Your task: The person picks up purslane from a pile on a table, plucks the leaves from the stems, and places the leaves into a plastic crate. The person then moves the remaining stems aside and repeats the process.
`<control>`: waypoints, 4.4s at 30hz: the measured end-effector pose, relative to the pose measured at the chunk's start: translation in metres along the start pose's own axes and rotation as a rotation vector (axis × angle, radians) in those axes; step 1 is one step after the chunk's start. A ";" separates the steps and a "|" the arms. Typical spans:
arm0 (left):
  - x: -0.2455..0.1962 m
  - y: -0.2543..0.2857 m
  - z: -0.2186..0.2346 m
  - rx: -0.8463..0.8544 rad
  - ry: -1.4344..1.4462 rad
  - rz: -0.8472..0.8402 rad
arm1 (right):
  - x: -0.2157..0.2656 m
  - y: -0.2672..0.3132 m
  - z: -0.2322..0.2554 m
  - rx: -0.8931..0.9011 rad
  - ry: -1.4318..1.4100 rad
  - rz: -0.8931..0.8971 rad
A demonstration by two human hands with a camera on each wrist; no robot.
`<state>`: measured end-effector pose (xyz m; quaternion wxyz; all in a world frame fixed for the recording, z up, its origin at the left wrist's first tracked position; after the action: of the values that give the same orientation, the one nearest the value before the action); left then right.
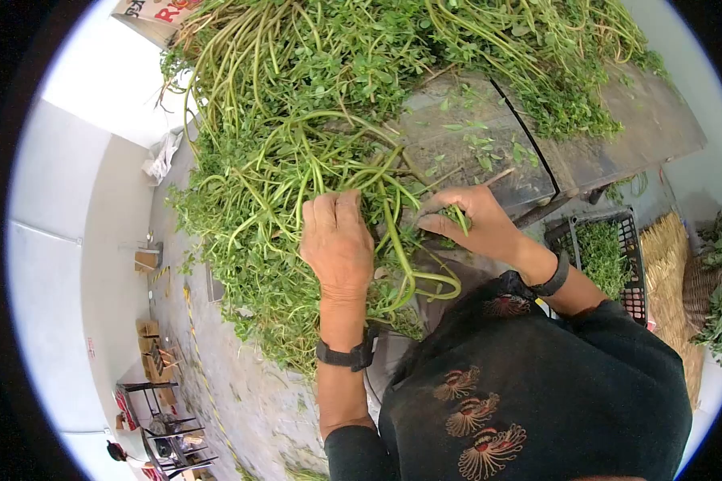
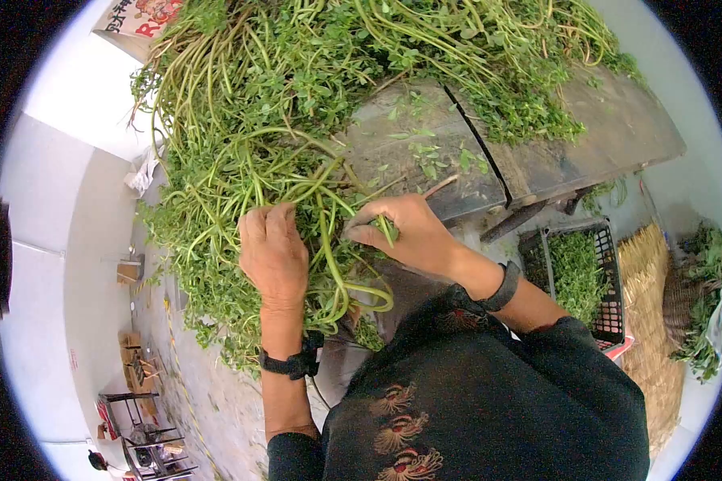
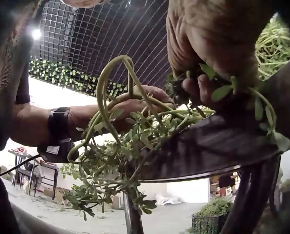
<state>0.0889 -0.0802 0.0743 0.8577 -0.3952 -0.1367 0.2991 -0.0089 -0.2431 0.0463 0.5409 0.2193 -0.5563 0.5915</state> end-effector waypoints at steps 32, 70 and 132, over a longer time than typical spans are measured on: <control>-0.004 0.002 0.032 -0.014 0.901 0.751 | -0.003 0.004 0.000 -0.022 -0.036 -0.063; 0.002 -0.015 0.040 0.353 1.612 0.935 | 0.023 -0.008 -0.051 0.092 -0.359 -0.003; -0.007 0.121 0.121 -0.100 1.255 0.925 | 0.054 0.029 -0.113 0.288 0.008 0.436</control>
<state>-0.0226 0.0493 0.0610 0.5438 -0.5456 0.5393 0.3403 -0.0128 -0.1143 0.0487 0.3658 0.1665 -0.4986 0.7680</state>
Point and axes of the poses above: each hand's wrist, its own y-axis away from the middle knuckle, its own z-axis out of the back of the hand, x = y × z, the point moved 1 cm from there along -y, towards the middle knuckle, and after that the axes turned 3 degrees about -x, right-handed, at the moved point
